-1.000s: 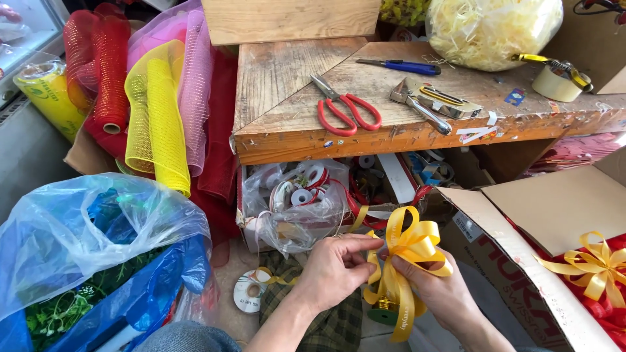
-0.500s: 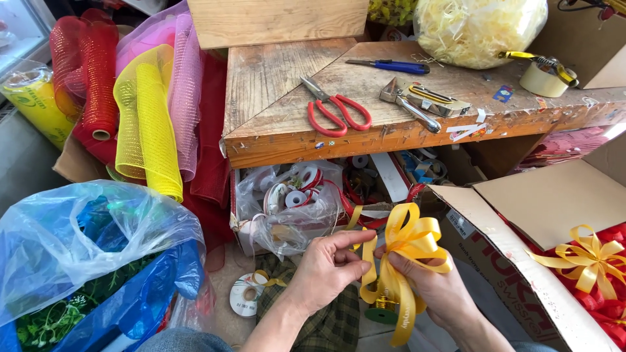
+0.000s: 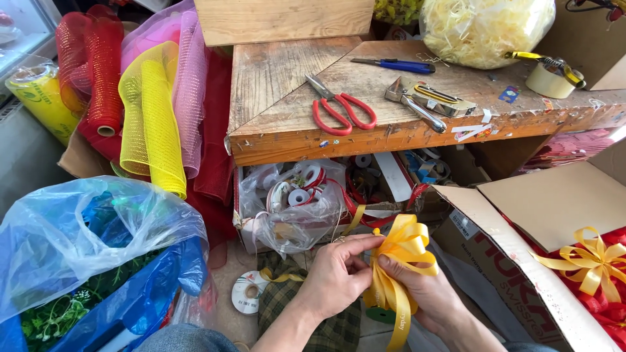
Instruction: The person is creating decorative bows from yellow ribbon by folding loops and cutting the ends with scissors.
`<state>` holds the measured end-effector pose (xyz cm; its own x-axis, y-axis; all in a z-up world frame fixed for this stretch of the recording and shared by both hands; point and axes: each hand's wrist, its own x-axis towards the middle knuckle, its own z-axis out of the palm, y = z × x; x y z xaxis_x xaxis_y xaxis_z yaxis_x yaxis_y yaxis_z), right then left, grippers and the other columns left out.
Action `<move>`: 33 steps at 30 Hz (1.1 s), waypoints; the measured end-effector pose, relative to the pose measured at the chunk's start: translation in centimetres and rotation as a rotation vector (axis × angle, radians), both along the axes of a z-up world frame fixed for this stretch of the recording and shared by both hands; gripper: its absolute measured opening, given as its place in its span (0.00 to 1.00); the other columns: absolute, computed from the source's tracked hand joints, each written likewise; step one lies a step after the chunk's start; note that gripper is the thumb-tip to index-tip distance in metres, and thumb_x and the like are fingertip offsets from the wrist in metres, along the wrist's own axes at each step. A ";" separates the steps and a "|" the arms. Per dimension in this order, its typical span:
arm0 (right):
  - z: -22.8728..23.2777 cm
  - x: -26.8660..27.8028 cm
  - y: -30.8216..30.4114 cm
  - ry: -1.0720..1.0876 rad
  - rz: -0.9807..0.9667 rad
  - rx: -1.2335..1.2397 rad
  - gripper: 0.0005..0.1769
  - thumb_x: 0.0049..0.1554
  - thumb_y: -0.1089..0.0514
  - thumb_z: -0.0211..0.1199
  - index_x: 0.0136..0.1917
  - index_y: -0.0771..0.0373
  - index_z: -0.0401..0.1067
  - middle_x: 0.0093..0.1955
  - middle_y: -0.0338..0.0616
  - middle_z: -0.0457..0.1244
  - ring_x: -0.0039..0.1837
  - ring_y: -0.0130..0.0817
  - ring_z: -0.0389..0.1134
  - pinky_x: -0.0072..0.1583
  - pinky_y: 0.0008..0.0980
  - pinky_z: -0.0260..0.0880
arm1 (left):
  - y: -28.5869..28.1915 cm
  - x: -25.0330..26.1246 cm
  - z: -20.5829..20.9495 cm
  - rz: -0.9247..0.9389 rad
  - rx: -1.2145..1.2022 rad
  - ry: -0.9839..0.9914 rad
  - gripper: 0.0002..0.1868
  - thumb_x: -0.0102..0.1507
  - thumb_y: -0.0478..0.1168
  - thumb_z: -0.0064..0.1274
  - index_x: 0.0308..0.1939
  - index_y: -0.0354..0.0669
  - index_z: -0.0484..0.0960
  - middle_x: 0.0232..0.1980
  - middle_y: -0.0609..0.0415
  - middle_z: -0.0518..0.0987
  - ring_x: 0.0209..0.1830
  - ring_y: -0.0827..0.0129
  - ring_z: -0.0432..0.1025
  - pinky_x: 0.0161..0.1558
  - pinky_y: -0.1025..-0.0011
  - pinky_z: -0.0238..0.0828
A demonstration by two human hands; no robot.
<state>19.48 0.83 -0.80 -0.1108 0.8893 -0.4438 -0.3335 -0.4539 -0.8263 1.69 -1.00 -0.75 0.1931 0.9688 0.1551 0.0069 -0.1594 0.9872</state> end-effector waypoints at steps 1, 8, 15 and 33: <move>-0.3 -0.1 0.0 0.000 -0.010 -0.041 0.20 0.54 0.65 0.67 0.59 0.75 0.73 0.48 0.65 0.67 0.47 0.56 0.69 0.51 0.55 0.72 | -0.1 0.1 0.1 0.003 0.017 0.066 0.27 0.57 0.27 0.53 0.60 0.46 0.86 0.67 0.58 0.81 0.26 0.83 0.76 0.35 0.84 0.77; -1.2 0.3 0.7 -0.016 0.032 -0.039 0.16 0.56 0.67 0.67 0.57 0.76 0.74 0.45 0.64 0.67 0.45 0.54 0.69 0.47 0.50 0.71 | -0.1 0.3 0.3 0.062 0.077 0.204 0.28 0.56 0.29 0.58 0.61 0.46 0.84 0.68 0.56 0.82 0.28 0.78 0.81 0.36 0.80 0.82; -0.2 -1.0 0.2 -0.029 -0.076 0.013 0.13 0.59 0.66 0.65 0.57 0.73 0.73 0.48 0.59 0.67 0.49 0.48 0.67 0.53 0.48 0.70 | 0.1 0.4 0.8 0.306 -0.185 0.201 0.13 0.60 0.51 0.66 0.40 0.48 0.92 0.45 0.59 0.81 0.38 0.76 0.81 0.44 0.77 0.82; -2.2 0.3 1.1 0.244 0.174 0.040 0.12 0.57 0.59 0.66 0.54 0.64 0.74 0.43 0.45 0.66 0.45 0.38 0.66 0.51 0.43 0.68 | 0.9 -1.8 0.4 0.016 -0.244 -0.252 0.09 0.54 0.33 0.71 0.37 0.39 0.88 0.36 0.51 0.87 0.33 0.67 0.81 0.39 0.69 0.85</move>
<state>19.76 1.96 -2.97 -0.3620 0.8637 -0.3506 -0.4444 -0.4906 -0.7496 -0.16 -0.11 -0.36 0.1627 0.9858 -0.0408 -0.2409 0.0798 0.9673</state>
